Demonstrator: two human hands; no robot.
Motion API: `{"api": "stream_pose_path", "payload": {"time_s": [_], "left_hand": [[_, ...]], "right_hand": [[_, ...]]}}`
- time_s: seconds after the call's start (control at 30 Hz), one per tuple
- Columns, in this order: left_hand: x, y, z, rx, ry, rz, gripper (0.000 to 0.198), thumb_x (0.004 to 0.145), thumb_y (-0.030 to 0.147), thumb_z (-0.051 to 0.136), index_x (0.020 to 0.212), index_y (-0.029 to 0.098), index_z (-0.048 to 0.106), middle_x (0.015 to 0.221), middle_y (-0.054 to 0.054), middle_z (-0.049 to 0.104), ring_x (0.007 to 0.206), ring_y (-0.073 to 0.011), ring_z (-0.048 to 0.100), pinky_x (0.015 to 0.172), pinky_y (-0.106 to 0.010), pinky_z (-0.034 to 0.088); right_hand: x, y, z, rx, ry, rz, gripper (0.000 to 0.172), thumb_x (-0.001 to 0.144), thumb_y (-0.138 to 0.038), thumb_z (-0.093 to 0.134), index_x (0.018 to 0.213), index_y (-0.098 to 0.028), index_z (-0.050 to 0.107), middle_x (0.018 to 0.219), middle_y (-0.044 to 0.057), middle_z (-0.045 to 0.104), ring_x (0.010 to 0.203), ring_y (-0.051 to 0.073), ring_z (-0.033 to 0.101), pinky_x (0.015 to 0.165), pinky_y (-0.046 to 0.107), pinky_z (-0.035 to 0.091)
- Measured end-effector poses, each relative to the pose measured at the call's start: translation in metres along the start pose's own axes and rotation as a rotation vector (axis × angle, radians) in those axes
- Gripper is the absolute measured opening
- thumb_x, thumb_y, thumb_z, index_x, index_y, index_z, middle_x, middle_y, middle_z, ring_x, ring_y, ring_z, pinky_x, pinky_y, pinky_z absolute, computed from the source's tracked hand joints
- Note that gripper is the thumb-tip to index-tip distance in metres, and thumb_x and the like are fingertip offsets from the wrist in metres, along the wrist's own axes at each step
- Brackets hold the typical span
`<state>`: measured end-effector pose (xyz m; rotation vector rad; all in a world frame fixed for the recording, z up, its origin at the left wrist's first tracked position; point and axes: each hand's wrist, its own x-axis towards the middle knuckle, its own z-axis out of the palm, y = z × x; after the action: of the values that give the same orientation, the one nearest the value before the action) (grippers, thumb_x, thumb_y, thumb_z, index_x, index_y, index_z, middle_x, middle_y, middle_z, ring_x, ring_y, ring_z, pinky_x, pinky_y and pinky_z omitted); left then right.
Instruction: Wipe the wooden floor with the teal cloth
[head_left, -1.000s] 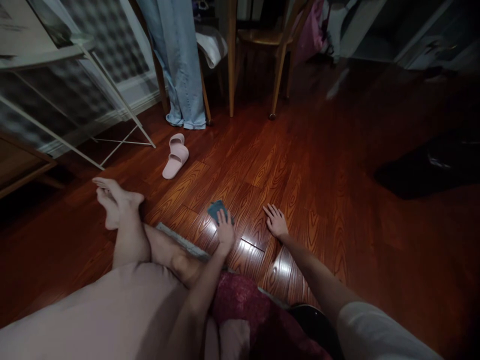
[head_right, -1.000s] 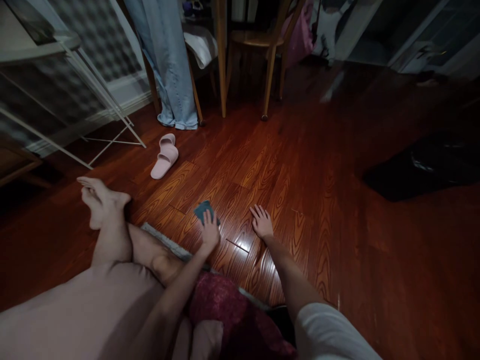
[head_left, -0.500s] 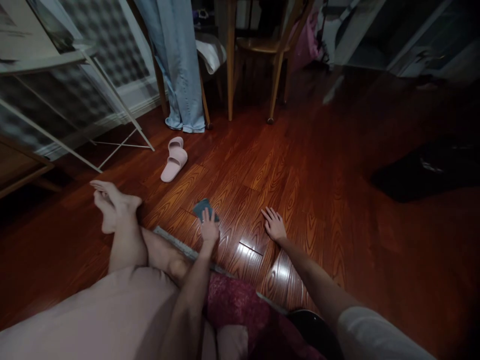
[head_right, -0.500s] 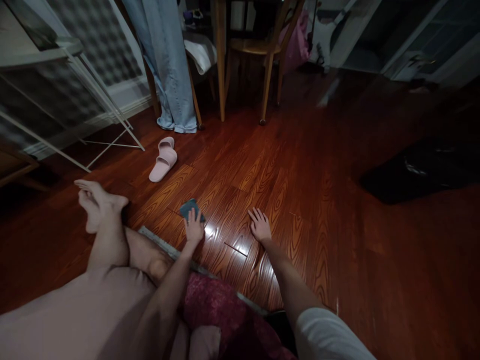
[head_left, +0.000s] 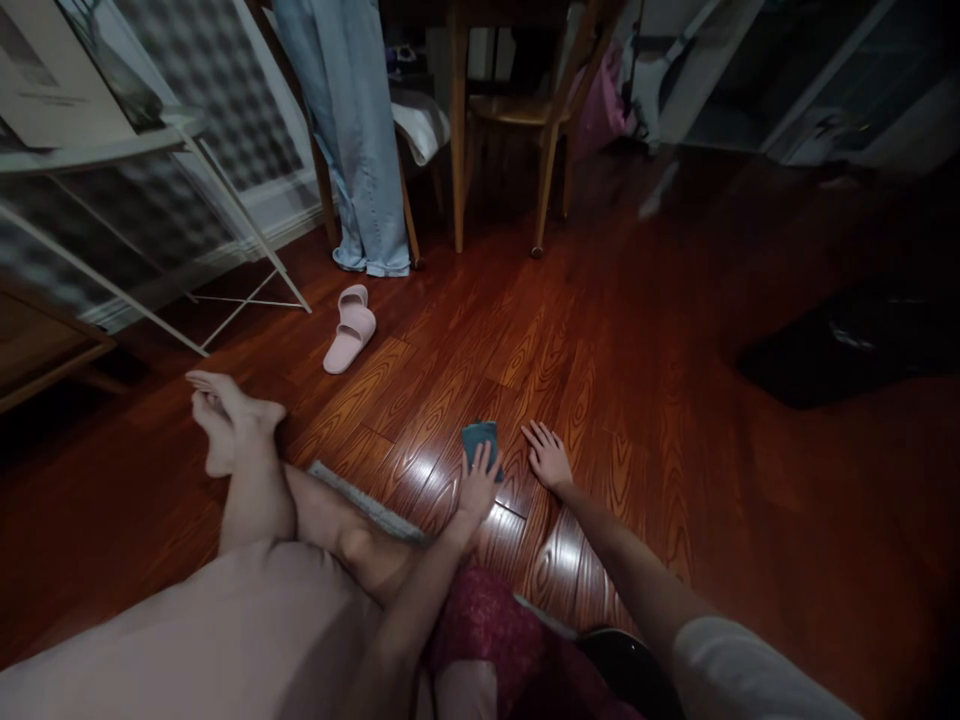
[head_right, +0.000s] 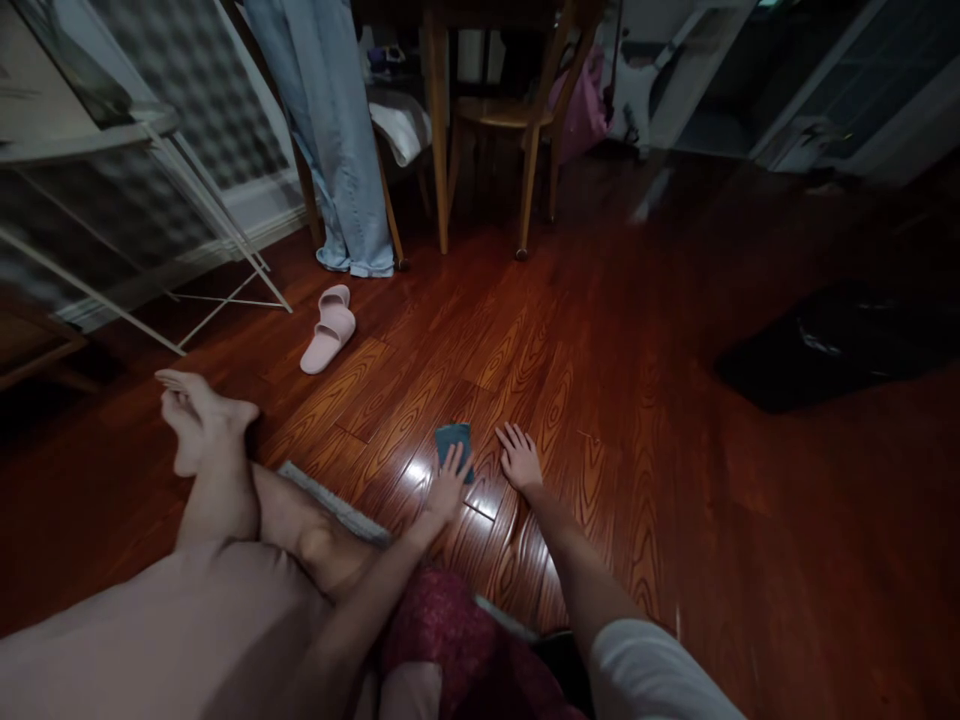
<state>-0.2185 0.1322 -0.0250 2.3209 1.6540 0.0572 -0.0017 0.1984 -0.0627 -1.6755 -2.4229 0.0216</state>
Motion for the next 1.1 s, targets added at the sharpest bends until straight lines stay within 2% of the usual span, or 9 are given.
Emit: {"api": "stream_pose_path", "payload": {"time_s": [0.07,0.13,0.3,0.47,0.6,0.67,0.83,0.93,1.1], "left_hand": [[0.000,0.019,0.008,-0.016,-0.028,0.152,0.066,0.096,0.027,0.053,0.157,0.026,0.028,0.166,-0.011,0.013,0.152,-0.0284,0.010,0.119,-0.062,0.005],[0.000,0.025,0.013,-0.034,-0.031,0.217,0.068,0.096,0.030,0.054,0.158,0.027,0.026,0.166,-0.010,0.012,0.152,-0.0276,0.009,0.119,-0.063,0.006],[0.003,-0.005,0.012,-0.106,-0.044,0.258,0.079,0.092,0.036,0.060,0.159,0.024,0.020,0.166,-0.010,0.013,0.153,-0.0278,0.008,0.120,-0.056,0.014],[-0.005,-0.038,0.003,-0.124,-0.051,0.139,0.091,0.090,0.060,0.057,0.160,0.018,0.017,0.165,-0.016,0.007,0.152,-0.0329,0.004,0.120,-0.057,0.012],[-0.019,-0.045,-0.004,-0.072,-0.083,0.028,0.083,0.095,0.056,0.048,0.159,0.013,0.018,0.165,-0.015,0.005,0.152,-0.0289,0.002,0.122,-0.049,0.010],[-0.023,-0.043,-0.006,-0.039,-0.100,-0.011,0.078,0.096,0.051,0.044,0.160,0.014,0.019,0.165,-0.013,0.006,0.152,-0.0277,0.004,0.122,-0.048,0.009],[-0.021,-0.029,-0.009,0.043,-0.145,-0.147,0.069,0.096,0.035,0.037,0.160,0.014,0.018,0.165,-0.012,0.005,0.152,-0.0274,0.003,0.122,-0.049,0.008],[-0.019,-0.018,-0.014,0.077,-0.187,-0.200,0.073,0.094,0.029,0.039,0.160,0.011,0.015,0.165,-0.014,0.003,0.152,-0.0275,0.002,0.122,-0.046,0.008],[-0.015,-0.007,-0.038,0.127,-0.272,-0.208,0.085,0.085,0.026,0.048,0.160,0.013,0.010,0.165,-0.014,-0.001,0.152,-0.0266,-0.001,0.121,-0.044,0.010]], "right_hand": [[0.001,-0.001,-0.002,-0.005,-0.004,0.000,0.062,0.093,-0.021,0.037,0.155,-0.026,0.032,0.160,0.006,0.036,0.148,0.023,0.026,0.117,0.045,0.025],[0.001,-0.005,-0.003,-0.004,-0.007,0.014,0.060,0.093,-0.020,0.036,0.153,-0.025,0.035,0.160,0.005,0.036,0.148,0.021,0.026,0.118,0.044,0.026],[-0.014,-0.020,0.007,0.038,0.042,0.121,0.060,0.094,-0.016,0.030,0.153,-0.022,0.036,0.159,0.006,0.038,0.148,0.020,0.027,0.119,0.045,0.027],[-0.048,-0.019,0.012,0.120,0.053,0.080,0.064,0.093,-0.016,0.030,0.156,-0.025,0.028,0.160,0.005,0.035,0.149,0.019,0.026,0.120,0.046,0.028],[-0.096,0.012,0.002,0.183,-0.031,-0.045,0.064,0.091,-0.016,0.031,0.154,-0.027,0.033,0.160,0.002,0.035,0.149,0.016,0.026,0.122,0.042,0.027],[-0.125,0.033,-0.001,0.192,-0.033,-0.042,0.064,0.091,-0.018,0.032,0.153,-0.030,0.034,0.160,0.000,0.035,0.149,0.016,0.026,0.122,0.043,0.026],[-0.179,0.074,0.008,0.132,0.134,0.292,0.059,0.093,-0.023,0.028,0.151,-0.023,0.041,0.158,0.006,0.038,0.148,0.021,0.029,0.121,0.049,0.028],[-0.185,0.079,0.015,0.116,0.217,0.433,0.059,0.093,-0.023,0.028,0.150,-0.022,0.043,0.155,0.008,0.043,0.147,0.023,0.032,0.121,0.050,0.028],[-0.176,0.072,0.018,0.145,0.269,0.455,0.064,0.090,-0.021,0.033,0.153,-0.027,0.037,0.155,0.005,0.044,0.147,0.023,0.031,0.121,0.050,0.026]]}}
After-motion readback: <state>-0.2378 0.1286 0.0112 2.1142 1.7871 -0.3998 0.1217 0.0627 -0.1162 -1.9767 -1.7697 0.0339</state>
